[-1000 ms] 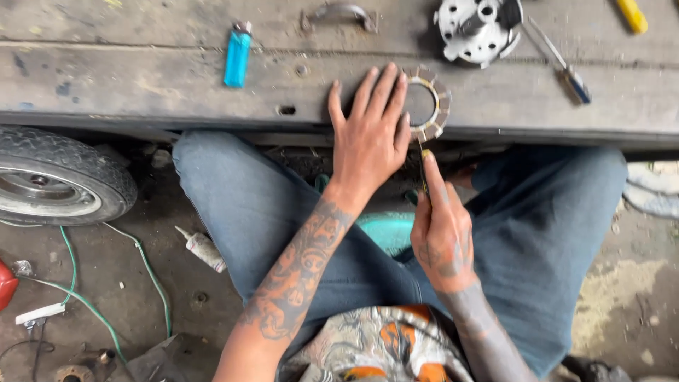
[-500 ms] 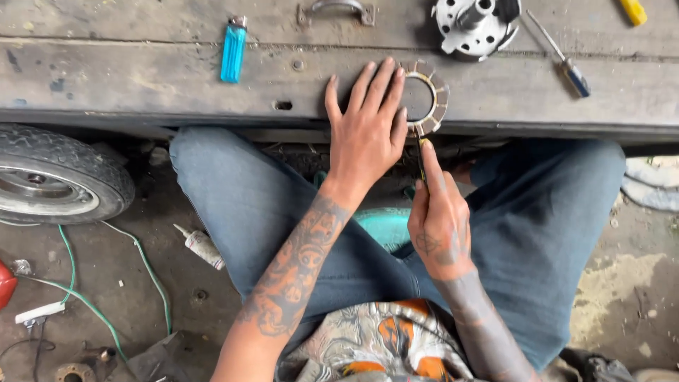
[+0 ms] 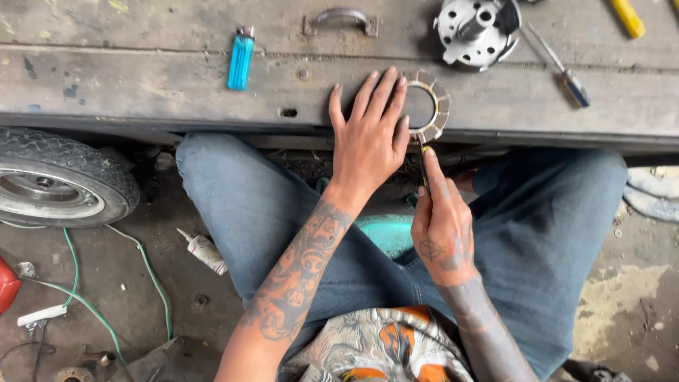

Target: The person uses a yellow utility knife to scrape and clean the surface of a circular clutch plate on a wooden workbench. They rotate the plate to access different sections and occasionally flip it over to work on the other side.

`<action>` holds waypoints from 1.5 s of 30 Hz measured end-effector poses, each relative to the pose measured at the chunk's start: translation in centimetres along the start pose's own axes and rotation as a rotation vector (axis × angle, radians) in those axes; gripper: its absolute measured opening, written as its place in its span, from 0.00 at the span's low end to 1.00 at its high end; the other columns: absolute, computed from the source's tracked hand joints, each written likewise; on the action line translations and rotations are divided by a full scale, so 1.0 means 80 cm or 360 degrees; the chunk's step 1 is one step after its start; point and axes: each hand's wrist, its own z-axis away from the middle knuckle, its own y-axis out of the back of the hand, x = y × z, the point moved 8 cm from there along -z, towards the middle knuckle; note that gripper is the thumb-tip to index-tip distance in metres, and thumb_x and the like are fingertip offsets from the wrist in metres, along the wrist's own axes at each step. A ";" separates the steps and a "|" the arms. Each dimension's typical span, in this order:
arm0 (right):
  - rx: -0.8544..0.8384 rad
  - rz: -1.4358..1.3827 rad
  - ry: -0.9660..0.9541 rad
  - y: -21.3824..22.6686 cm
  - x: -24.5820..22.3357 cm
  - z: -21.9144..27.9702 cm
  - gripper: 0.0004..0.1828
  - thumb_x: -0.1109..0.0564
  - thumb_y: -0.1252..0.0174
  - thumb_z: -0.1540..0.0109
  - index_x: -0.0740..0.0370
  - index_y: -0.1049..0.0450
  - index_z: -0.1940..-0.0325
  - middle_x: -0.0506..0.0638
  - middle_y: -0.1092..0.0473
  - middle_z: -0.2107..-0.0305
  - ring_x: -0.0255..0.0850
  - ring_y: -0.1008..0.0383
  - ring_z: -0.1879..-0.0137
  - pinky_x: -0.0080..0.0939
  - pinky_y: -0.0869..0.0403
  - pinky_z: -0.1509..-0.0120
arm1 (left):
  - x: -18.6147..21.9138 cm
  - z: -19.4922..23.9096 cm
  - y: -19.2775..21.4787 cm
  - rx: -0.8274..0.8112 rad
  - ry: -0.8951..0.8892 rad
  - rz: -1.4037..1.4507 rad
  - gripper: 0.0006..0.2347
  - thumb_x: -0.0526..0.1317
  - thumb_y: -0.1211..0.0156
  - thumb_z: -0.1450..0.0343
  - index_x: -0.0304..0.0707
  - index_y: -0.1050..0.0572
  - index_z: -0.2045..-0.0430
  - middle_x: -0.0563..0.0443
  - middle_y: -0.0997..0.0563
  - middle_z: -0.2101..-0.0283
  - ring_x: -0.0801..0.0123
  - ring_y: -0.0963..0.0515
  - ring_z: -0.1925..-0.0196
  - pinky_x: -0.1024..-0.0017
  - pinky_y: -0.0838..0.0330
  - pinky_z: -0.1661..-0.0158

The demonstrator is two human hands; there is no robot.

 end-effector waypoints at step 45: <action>0.0179 -0.0156 -0.0329 0.054 0.056 0.039 0.35 0.65 0.44 0.36 0.52 0.36 0.23 0.62 0.27 0.41 0.62 0.29 0.37 0.58 0.26 0.41 | 0.004 0.003 -0.002 0.0109 0.0025 0.0206 0.26 0.56 0.45 0.26 0.37 0.27 0.39 0.42 0.29 0.31 0.53 0.33 0.27 0.33 0.57 0.31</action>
